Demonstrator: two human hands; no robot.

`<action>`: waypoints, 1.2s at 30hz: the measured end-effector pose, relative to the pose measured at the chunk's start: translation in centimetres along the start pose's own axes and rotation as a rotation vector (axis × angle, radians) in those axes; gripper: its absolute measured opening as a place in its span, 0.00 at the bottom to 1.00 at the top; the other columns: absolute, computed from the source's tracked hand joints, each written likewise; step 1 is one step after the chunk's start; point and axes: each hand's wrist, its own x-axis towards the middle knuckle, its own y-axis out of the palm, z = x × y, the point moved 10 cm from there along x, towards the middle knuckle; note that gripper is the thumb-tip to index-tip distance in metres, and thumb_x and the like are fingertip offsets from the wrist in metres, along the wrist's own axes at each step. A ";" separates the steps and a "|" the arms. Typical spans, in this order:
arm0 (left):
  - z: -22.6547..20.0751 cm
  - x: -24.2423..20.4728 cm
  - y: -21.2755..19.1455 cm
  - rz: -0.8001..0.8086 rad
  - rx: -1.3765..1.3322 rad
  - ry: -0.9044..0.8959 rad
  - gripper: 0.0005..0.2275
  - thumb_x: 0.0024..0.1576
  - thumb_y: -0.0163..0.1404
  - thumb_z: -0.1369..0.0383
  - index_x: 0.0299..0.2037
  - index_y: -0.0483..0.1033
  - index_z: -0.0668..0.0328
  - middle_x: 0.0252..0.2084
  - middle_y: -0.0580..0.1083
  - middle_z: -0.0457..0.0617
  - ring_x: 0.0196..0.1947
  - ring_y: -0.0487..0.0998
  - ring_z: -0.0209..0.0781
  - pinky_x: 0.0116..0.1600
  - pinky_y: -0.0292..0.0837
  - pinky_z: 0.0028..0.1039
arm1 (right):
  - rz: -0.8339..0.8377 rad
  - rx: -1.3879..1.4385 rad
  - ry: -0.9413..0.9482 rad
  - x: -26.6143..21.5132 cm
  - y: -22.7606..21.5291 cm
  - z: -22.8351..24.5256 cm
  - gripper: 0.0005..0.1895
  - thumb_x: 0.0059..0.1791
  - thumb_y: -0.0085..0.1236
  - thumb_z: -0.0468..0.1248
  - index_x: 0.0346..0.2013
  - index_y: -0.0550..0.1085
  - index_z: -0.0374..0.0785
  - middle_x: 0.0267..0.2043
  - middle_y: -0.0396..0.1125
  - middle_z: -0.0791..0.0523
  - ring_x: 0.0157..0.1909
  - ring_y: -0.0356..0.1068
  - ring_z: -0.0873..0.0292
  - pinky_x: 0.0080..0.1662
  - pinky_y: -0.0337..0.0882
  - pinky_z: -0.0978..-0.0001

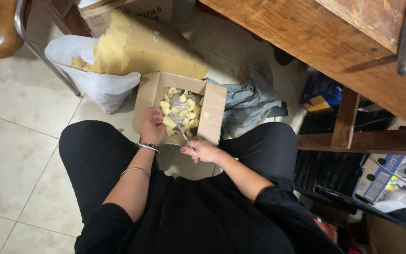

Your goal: Cutting foam into small pieces and placing them into a box for packing

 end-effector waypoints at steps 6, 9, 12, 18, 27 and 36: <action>-1.1 -0.6 -0.2 -0.054 -0.021 -0.040 0.11 0.46 0.59 0.82 0.33 0.77 0.51 0.30 0.78 0.47 0.35 0.80 0.38 0.45 0.78 0.25 | 0.235 -0.253 0.015 -1.7 2.2 1.3 0.53 0.46 0.32 0.81 0.54 0.65 0.34 0.41 0.71 0.45 0.47 0.75 0.44 0.49 0.75 0.50; -1.6 -0.8 0.5 0.000 0.025 -0.070 0.12 0.42 0.59 0.82 0.29 0.79 0.50 0.27 0.79 0.44 0.30 0.80 0.34 0.40 0.77 0.22 | 0.155 -0.180 -0.113 -0.4 2.3 1.9 0.41 0.51 0.41 0.71 0.50 0.69 0.34 0.36 0.71 0.45 0.42 0.76 0.44 0.44 0.76 0.53; -0.1 -0.5 1.2 0.057 0.009 -0.111 0.13 0.38 0.65 0.78 0.31 0.80 0.51 0.28 0.79 0.46 0.29 0.79 0.33 0.38 0.78 0.24 | -0.027 -0.042 -0.018 -0.2 0.4 1.7 0.24 0.51 0.58 0.60 0.34 0.75 0.42 0.16 0.68 0.61 0.21 0.72 0.65 0.27 0.72 0.80; 3.1 1.1 0.3 -0.021 0.020 -0.137 0.15 0.43 0.59 0.79 0.39 0.82 0.51 0.32 0.78 0.50 0.33 0.80 0.39 0.41 0.78 0.28 | -0.025 0.012 -0.030 -0.1 -0.1 0.9 0.19 0.51 0.61 0.50 0.31 0.74 0.35 0.14 0.65 0.53 0.16 0.69 0.63 0.22 0.73 0.79; 1.6 -1.3 2.1 0.122 0.039 -0.359 0.18 0.41 0.64 0.63 0.43 0.84 0.51 0.23 0.79 0.47 0.24 0.82 0.34 0.34 0.76 0.16 | 0.164 -0.445 0.004 -2.6 0.8 4.4 0.42 0.48 0.37 0.75 0.52 0.66 0.42 0.50 0.68 0.41 0.59 0.67 0.36 0.58 0.67 0.45; 2.5 -1.5 2.2 0.056 -0.265 -0.441 0.13 0.45 0.61 0.80 0.41 0.79 0.76 0.28 0.77 0.63 0.25 0.82 0.42 0.33 0.84 0.24 | -0.007 -0.246 -0.023 -0.4 0.0 2.1 0.24 0.50 0.59 0.58 0.35 0.73 0.39 0.18 0.68 0.56 0.21 0.72 0.62 0.29 0.74 0.75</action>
